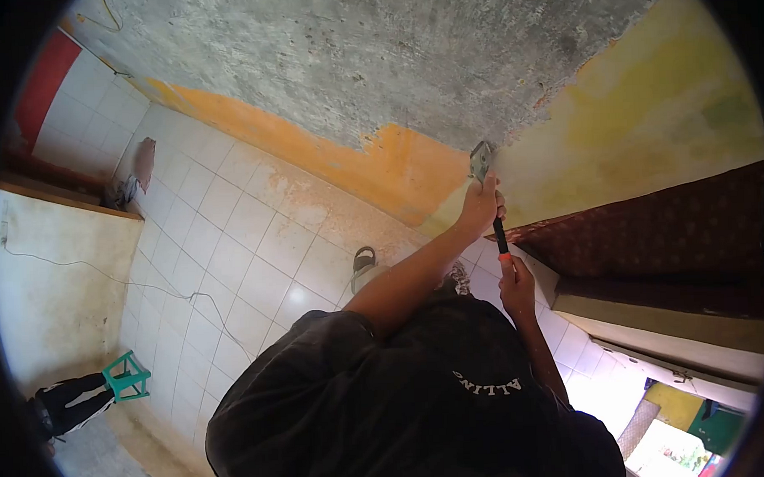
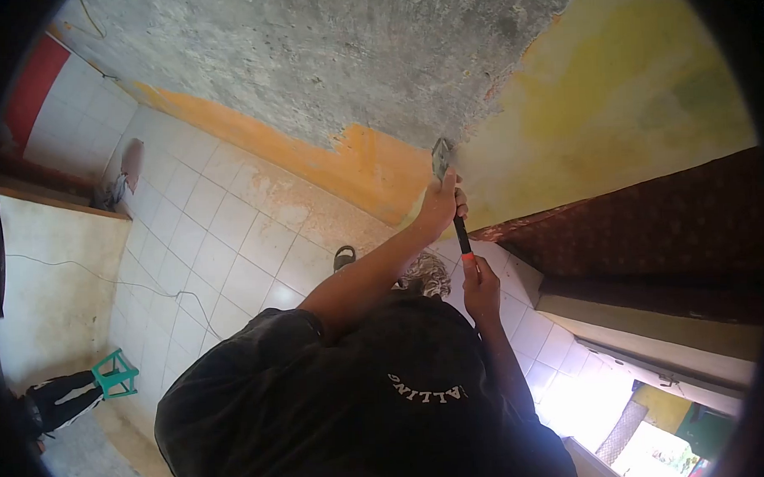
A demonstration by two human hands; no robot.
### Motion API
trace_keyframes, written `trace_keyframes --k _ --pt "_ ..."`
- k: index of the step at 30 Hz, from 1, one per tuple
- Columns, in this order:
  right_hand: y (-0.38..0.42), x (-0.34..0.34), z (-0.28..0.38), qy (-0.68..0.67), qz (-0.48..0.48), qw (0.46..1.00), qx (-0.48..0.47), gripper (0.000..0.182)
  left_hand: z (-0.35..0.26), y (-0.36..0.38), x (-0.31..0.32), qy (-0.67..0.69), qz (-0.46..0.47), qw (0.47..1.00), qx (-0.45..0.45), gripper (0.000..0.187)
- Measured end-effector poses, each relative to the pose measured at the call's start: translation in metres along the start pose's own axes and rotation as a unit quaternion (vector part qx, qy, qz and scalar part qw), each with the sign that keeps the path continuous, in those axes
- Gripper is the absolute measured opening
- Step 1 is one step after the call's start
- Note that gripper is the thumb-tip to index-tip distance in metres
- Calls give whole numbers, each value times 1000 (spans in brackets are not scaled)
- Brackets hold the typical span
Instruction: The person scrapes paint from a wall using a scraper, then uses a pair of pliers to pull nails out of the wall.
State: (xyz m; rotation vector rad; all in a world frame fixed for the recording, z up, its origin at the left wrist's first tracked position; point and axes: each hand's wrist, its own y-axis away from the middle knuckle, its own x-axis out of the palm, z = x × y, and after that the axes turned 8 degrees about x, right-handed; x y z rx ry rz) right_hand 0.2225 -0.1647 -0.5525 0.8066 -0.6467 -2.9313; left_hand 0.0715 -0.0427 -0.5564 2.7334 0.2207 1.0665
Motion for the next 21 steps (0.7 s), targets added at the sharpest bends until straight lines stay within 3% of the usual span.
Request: trace_keyframes --k 8,10,16,19,21 --pt "-6 -25 10 44 -27 999 11 33 7 -1 9 37 8 999 18 38" --pt "-11 -23 4 98 -32 993 -55 33 5 -1 2 45 13 999 14 38" --pt "-3 -18 5 19 -8 999 42 35 4 -4 0 28 11 1000 0 37" --pt "-6 -2 1 66 -37 997 -10 35 6 -6 -4 33 18 999 -2 36" --pt "-3 -6 1 64 -33 997 11 35 7 -4 -4 41 22 999 1 35"
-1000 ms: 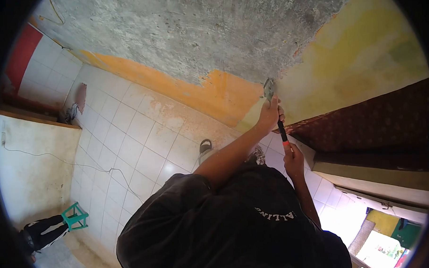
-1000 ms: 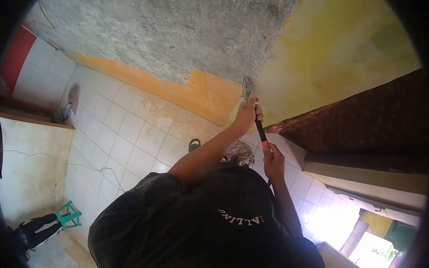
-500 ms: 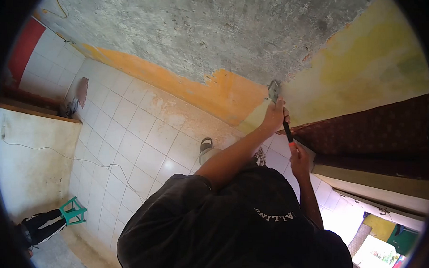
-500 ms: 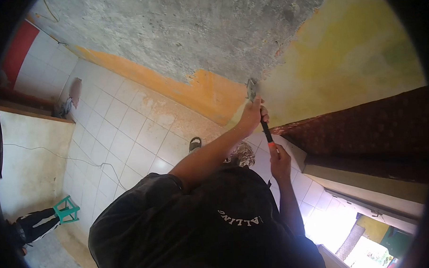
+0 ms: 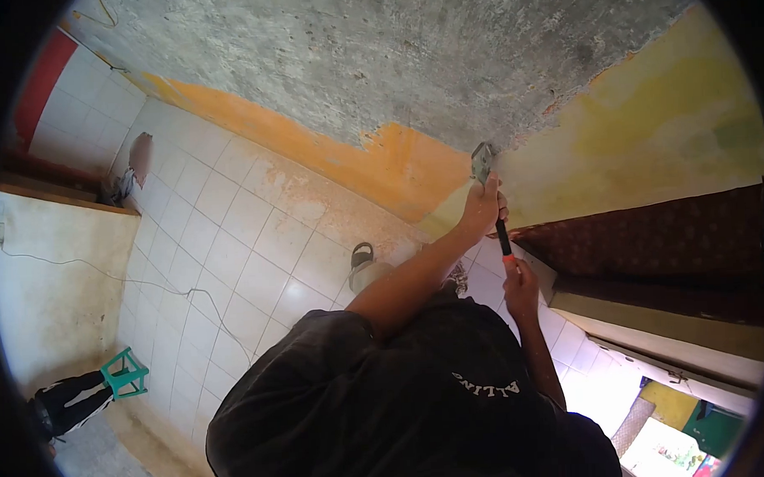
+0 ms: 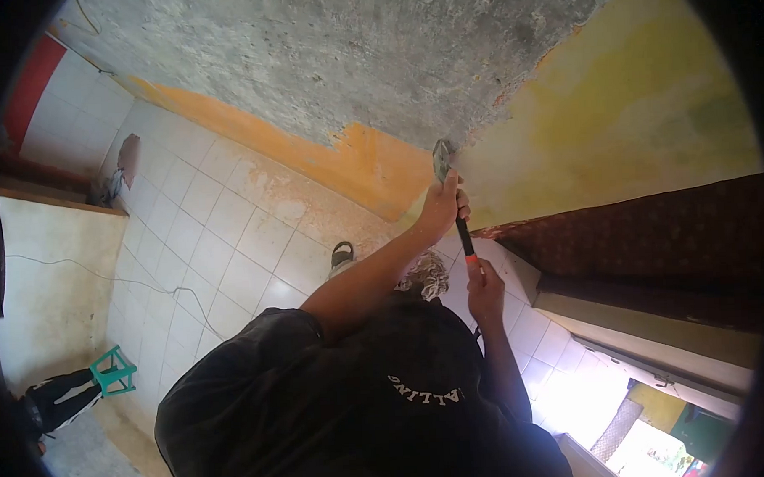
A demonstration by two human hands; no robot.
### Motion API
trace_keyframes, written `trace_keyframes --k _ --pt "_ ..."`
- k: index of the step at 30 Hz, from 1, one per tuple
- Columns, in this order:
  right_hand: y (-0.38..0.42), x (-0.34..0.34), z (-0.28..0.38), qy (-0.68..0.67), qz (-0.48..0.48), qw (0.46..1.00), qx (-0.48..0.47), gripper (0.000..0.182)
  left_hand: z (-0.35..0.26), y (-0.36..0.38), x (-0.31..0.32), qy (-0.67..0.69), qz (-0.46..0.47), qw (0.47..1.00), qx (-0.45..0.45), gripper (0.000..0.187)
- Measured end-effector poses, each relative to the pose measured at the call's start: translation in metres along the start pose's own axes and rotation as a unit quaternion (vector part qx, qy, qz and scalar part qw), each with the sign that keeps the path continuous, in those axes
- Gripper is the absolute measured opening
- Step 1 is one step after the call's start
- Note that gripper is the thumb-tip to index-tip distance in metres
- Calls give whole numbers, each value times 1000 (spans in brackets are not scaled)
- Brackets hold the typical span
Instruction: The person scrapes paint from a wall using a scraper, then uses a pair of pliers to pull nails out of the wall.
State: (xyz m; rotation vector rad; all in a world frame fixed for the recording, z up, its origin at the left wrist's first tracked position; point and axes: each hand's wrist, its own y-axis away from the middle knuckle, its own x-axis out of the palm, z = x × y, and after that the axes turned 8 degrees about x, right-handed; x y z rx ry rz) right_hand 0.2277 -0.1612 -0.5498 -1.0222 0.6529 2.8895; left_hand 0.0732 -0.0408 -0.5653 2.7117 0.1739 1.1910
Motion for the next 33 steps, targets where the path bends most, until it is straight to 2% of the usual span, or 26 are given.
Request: trace_keyframes --k 2,4,6,7,10,12,14,16,21,24,26,28,32,33 --pt "0 -7 0 -45 4 999 15 35 -4 2 8 -6 -11 1000 3 35" --pt "-5 -8 9 -30 17 999 29 34 -4 -5 1 -14 -19 1000 6 35" --pt "-21 6 4 -7 -10 998 -62 34 -7 -10 -3 -16 -30 999 5 35" --pt "-20 11 17 -13 -17 997 -78 34 -21 -15 -9 -15 -34 999 21 35" --pt "-12 16 26 -36 7 999 -38 34 -32 -13 -17 -36 -36 998 37 36" --pt "-1 15 20 -30 4 999 -29 35 -24 -4 -9 -29 -19 999 -4 37" --pt "6 9 12 -45 -17 999 17 36 -19 -2 -3 -21 -12 1000 -6 37" --pt "6 9 3 -55 -21 998 0 35 -12 3 -3 -13 4 1000 -14 37" --pt "5 1 8 51 -62 995 -53 33 -8 0 -2 -2 5 1000 -23 38" --pt "12 -13 9 14 -51 999 4 34 -8 6 5 13 7 999 -31 38" --pt "14 -14 7 20 -52 998 6 34 -2 8 9 -6 39 999 -12 38" --pt "11 -8 3 66 -78 992 -71 35 -2 9 6 -3 36 999 -23 38" --pt "16 -7 3 35 -47 998 -12 35 -2 8 7 -4 31 999 -30 38" --pt "16 -12 5 -10 -40 999 -6 35 -4 9 8 -7 32 999 -33 38"
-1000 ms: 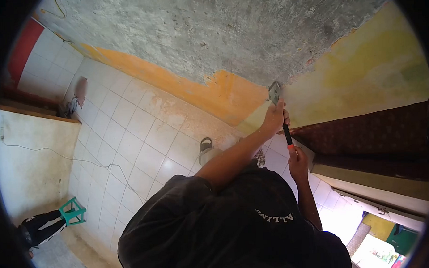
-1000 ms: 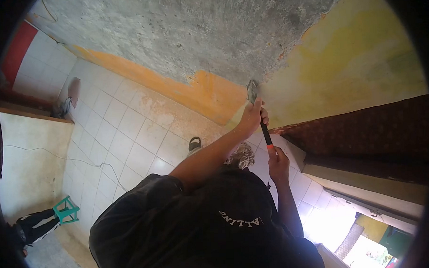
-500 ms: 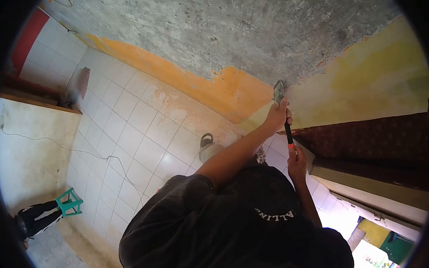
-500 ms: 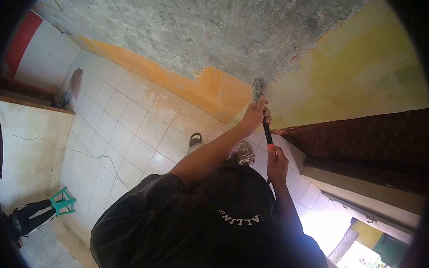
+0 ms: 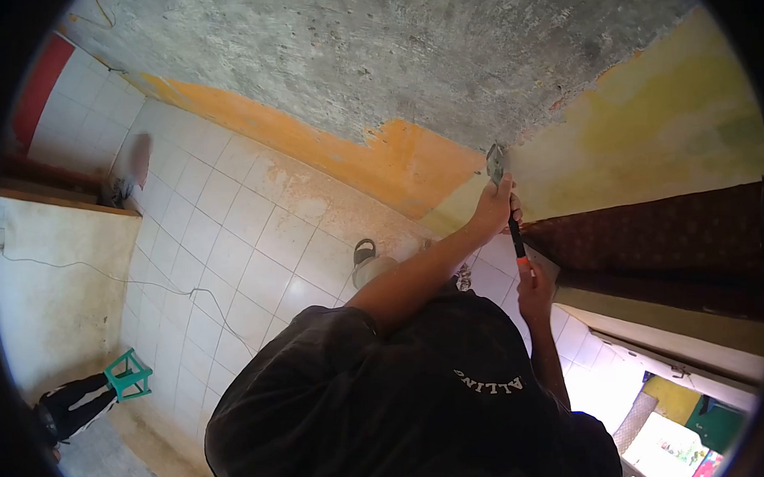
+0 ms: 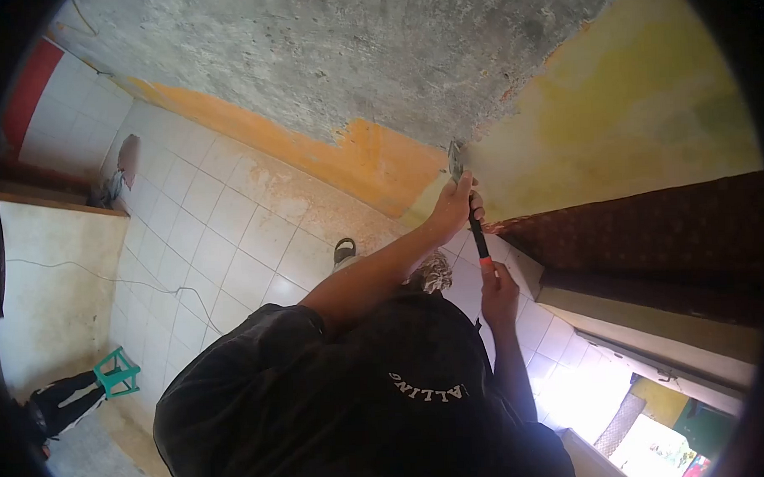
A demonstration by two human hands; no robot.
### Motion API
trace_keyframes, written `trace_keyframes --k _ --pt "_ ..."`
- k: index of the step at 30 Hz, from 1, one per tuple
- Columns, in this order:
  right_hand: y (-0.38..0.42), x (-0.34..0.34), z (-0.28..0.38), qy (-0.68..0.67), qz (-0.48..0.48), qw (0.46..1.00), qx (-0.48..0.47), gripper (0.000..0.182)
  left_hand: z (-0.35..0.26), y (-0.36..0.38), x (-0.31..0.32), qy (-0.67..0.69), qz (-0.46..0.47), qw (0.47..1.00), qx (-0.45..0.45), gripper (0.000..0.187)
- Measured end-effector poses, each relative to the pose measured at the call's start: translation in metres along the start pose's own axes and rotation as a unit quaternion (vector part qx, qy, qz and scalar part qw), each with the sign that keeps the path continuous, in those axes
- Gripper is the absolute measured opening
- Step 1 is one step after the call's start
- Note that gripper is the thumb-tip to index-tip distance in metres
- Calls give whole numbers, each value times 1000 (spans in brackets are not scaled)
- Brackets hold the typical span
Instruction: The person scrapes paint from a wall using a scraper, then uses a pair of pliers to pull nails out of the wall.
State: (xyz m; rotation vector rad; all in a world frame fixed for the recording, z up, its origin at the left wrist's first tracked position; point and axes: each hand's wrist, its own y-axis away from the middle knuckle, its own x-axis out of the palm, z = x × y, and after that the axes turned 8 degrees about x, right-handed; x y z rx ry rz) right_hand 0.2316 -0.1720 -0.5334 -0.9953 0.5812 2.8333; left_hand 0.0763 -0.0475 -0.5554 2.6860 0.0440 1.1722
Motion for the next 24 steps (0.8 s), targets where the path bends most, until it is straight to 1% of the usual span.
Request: trace_keyframes --k 1,3,4,7,9,11,12,14,15,16,18,20,24 --pt "0 -5 3 12 -12 1000 7 36 -1 0 3 4 -8 1000 0 38" --pt "0 -14 13 33 20 999 22 35 -2 0 7 8 -11 1000 -3 39" --pt "0 -15 12 33 18 999 22 35 -1 0 7 10 -13 1000 -1 39" --pt "-2 -6 8 35 21 999 31 37 -6 1 3 0 -12 1000 -4 39" --pt "-3 -4 4 49 18 999 -9 39 -7 3 5 -7 -4 1000 -11 39" --pt "-7 -2 -3 47 18 999 -15 39 -8 2 8 -1 -27 999 -17 41" --pt "-9 -3 -4 47 22 998 -22 38 -5 -1 9 -1 -23 1000 -17 41" --pt "-13 -1 -2 34 25 999 -28 36 1 -4 7 -25 -50 998 25 42" --pt "-13 0 -1 22 32 999 -35 34 4 -1 6 -26 -50 998 23 42" --pt "-15 -2 -1 38 33 998 -45 34 4 -2 6 -24 -57 998 27 42" --pt "-16 0 -1 44 19 998 -45 33 1 -8 8 -19 -59 997 38 41" --pt "-15 4 -1 51 1 998 -42 31 3 -5 6 -28 -66 997 23 40" --pt "-15 13 -9 56 7 997 -52 31 8 -6 -3 -26 -56 997 41 40"
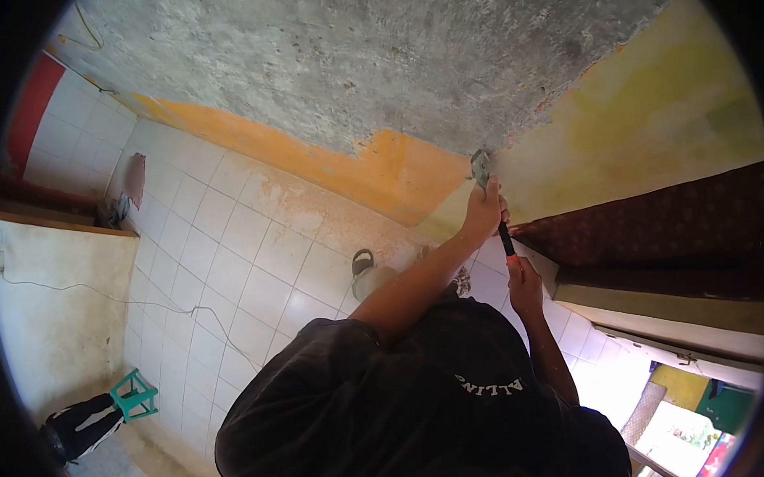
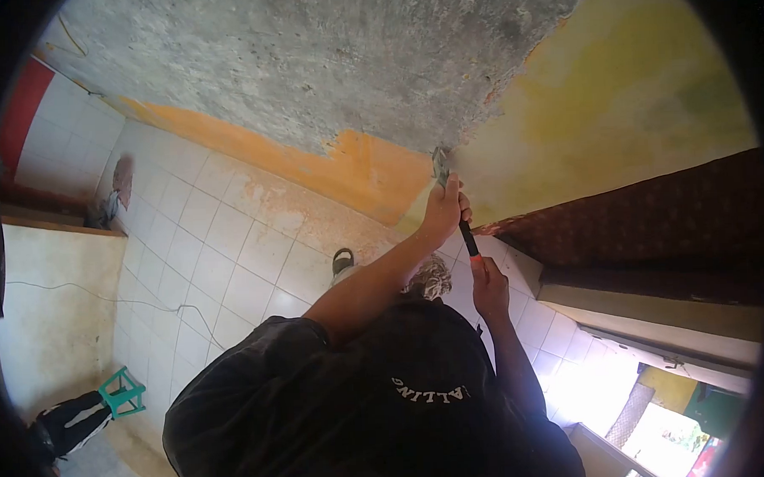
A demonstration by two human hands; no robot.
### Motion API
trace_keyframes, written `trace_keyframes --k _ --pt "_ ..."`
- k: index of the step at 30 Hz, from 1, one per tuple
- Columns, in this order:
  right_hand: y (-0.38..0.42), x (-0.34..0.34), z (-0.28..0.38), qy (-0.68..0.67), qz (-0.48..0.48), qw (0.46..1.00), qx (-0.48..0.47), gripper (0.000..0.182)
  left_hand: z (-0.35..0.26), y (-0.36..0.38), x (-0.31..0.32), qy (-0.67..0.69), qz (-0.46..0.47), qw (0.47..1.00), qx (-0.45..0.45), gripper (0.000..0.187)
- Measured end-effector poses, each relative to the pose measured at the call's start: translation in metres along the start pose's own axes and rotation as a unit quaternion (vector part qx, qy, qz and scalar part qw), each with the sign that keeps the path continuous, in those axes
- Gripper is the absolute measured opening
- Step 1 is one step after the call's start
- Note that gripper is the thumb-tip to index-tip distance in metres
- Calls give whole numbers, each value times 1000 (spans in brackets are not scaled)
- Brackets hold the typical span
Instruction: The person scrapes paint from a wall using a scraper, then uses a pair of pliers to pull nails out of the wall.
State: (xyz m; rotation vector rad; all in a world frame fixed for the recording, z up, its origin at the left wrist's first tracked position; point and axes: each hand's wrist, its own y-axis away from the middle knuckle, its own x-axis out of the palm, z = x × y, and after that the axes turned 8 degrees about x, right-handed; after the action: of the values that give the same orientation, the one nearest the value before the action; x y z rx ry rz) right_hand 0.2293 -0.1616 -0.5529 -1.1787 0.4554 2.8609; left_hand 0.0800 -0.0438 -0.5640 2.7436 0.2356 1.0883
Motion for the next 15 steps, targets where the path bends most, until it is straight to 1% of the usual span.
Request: trace_keyframes --k 3,5,8,9,11,15 --pt "-3 3 -4 8 6 1000 5 30 -2 -1 1 -16 12 1000 10 38" --pt "-5 6 -10 14 4 1000 0 29 -3 -1 1 -17 5 1000 -10 37" --pt "2 2 2 8 4 1000 10 29 -3 -1 -1 -8 -1 1000 -22 37" --pt "1 0 6 7 1 1000 11 29 -3 -3 -2 -8 2 1000 -22 37" --pt "2 -5 11 7 -12 1000 -3 30 -3 -6 -4 39 1 999 -10 37" --pt "0 -12 6 18 -36 999 -18 31 -5 -1 4 15 -2 1000 -3 38"
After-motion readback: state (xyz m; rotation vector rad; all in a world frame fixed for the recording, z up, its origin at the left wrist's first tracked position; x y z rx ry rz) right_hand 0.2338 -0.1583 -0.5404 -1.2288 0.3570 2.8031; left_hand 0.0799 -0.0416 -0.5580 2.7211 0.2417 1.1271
